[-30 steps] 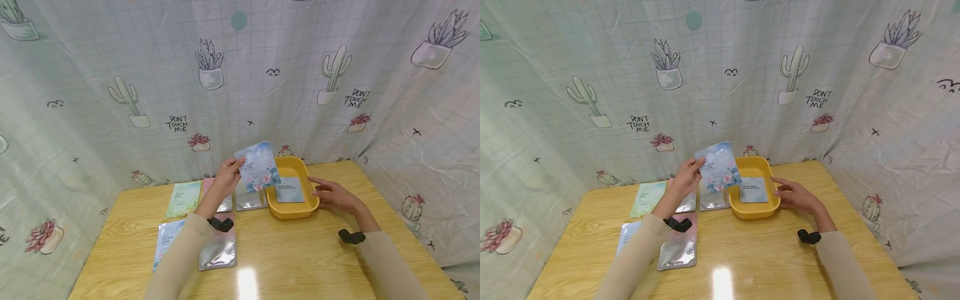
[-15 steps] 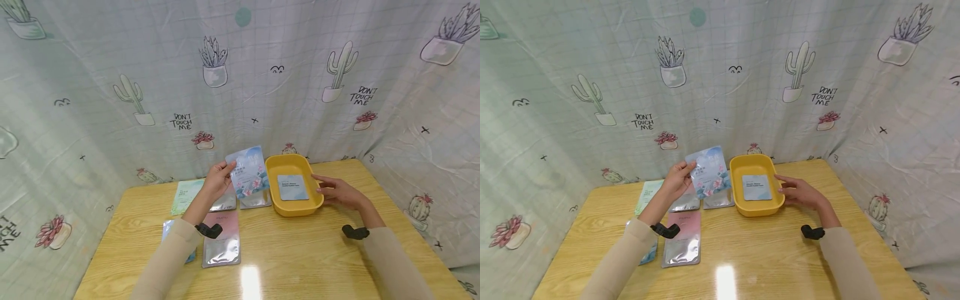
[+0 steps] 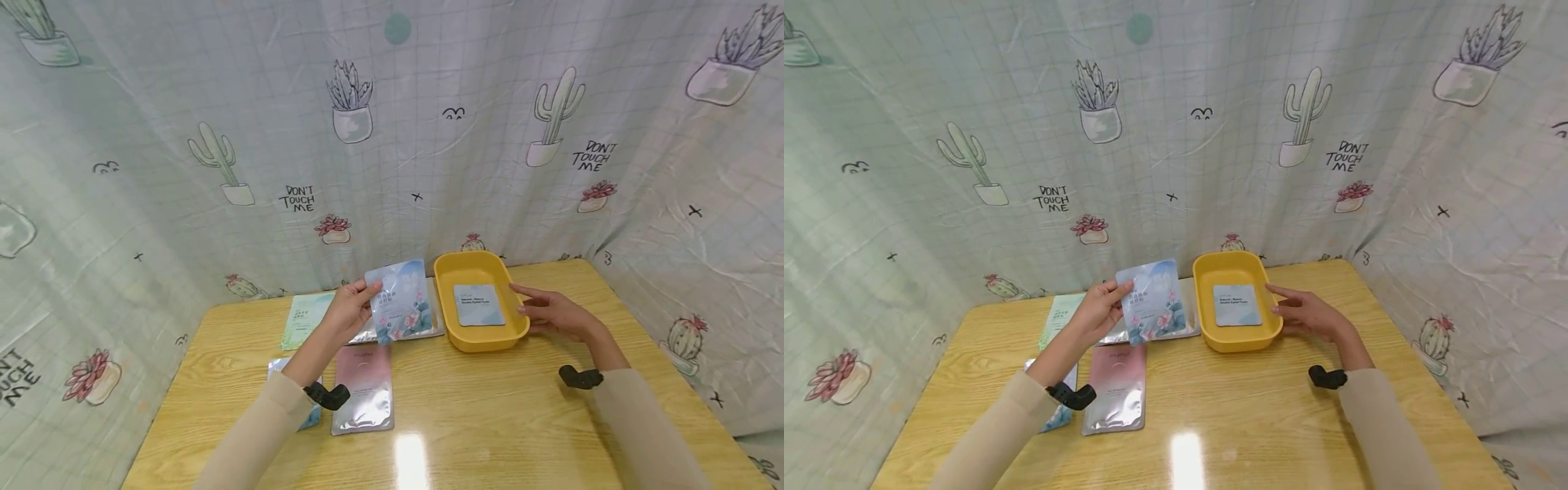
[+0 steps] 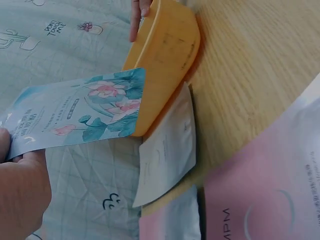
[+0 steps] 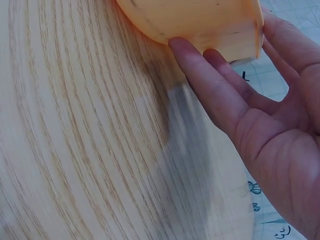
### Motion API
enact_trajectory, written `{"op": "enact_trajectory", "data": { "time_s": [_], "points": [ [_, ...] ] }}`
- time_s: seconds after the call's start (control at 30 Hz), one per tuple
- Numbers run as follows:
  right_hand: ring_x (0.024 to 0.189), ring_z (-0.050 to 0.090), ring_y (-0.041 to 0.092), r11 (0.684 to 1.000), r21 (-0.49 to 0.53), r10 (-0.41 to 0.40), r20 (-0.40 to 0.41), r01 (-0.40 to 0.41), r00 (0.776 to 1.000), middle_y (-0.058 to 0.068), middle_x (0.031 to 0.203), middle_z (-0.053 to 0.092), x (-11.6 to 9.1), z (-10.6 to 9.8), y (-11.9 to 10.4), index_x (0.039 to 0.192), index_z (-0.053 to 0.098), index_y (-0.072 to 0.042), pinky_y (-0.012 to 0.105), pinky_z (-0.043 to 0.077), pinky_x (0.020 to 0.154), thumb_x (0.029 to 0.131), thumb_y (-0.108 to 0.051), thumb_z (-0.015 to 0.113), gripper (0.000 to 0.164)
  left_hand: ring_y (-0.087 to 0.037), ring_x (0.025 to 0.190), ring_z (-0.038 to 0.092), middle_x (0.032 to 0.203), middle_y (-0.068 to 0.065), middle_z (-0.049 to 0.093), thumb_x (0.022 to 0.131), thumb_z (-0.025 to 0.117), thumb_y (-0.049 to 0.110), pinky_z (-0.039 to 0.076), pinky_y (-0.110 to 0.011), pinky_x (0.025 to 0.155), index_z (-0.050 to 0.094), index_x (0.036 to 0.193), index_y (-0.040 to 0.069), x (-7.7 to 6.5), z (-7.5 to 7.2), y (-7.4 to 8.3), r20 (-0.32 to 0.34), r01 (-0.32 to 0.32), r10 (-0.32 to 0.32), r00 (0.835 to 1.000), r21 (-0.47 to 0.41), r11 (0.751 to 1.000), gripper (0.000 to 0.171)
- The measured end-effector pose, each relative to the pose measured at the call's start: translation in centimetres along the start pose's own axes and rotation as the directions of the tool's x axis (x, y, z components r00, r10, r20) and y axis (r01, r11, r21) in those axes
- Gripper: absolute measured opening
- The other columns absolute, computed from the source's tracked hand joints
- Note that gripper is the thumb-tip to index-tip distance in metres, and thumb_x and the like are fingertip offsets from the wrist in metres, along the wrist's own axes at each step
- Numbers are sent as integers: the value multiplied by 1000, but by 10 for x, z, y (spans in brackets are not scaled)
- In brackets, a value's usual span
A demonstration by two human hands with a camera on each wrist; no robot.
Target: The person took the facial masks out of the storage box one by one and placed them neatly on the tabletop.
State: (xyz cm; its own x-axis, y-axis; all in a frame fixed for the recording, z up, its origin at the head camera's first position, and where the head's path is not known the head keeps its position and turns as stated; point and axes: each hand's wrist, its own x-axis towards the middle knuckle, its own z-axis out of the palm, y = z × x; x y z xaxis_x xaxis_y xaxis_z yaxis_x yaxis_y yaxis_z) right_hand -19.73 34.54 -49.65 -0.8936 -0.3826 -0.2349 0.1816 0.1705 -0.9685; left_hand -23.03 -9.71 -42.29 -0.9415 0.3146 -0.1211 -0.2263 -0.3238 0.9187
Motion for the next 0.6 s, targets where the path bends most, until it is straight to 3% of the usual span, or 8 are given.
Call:
{"op": "enact_trajectory", "data": {
  "time_s": [0.03,0.27,0.37,0.43,0.6],
  "points": [
    [119,63,33,1000,0,4,-1,-4,1000,36,155,28,0,0,0,164,17,-17,50,54,97,106,-18,57,70,-6,66,49,81,1,54,105,56,7,41,-17,59,56,71,12,-1,-1,-1,11,6,-6,1000,-3,1000,35],
    [119,64,33,1000,24,4,1,-4,1000,37,155,28,0,0,2,164,17,-16,46,55,95,106,-17,57,71,-11,79,62,88,-5,64,105,55,5,50,-20,64,58,73,9,-10,-8,-6,23,16,-16,1000,-8,1000,32],
    [118,64,33,999,33,6,5,-7,1000,37,154,28,0,0,2,164,16,-16,46,55,95,106,-16,57,71,-15,92,70,99,-7,70,105,54,6,59,-26,78,70,100,4,-13,-11,-8,20,48,-48,999,1,999,18],
    [118,64,32,999,31,11,6,-11,1000,37,154,28,1,1,2,164,16,-16,47,55,96,106,-17,57,71,-16,94,71,101,-7,71,106,53,7,59,-26,79,70,110,2,-15,-13,-10,23,77,-78,997,8,997,18],
    [116,65,33,1000,12,6,-12,-5,1000,36,152,32,2,1,1,164,19,-17,50,54,96,105,-19,59,71,-16,96,71,103,-7,73,107,53,9,59,-27,81,66,115,0,-20,-13,-21,10,129,-129,992,2,992,18]
  ]
}}
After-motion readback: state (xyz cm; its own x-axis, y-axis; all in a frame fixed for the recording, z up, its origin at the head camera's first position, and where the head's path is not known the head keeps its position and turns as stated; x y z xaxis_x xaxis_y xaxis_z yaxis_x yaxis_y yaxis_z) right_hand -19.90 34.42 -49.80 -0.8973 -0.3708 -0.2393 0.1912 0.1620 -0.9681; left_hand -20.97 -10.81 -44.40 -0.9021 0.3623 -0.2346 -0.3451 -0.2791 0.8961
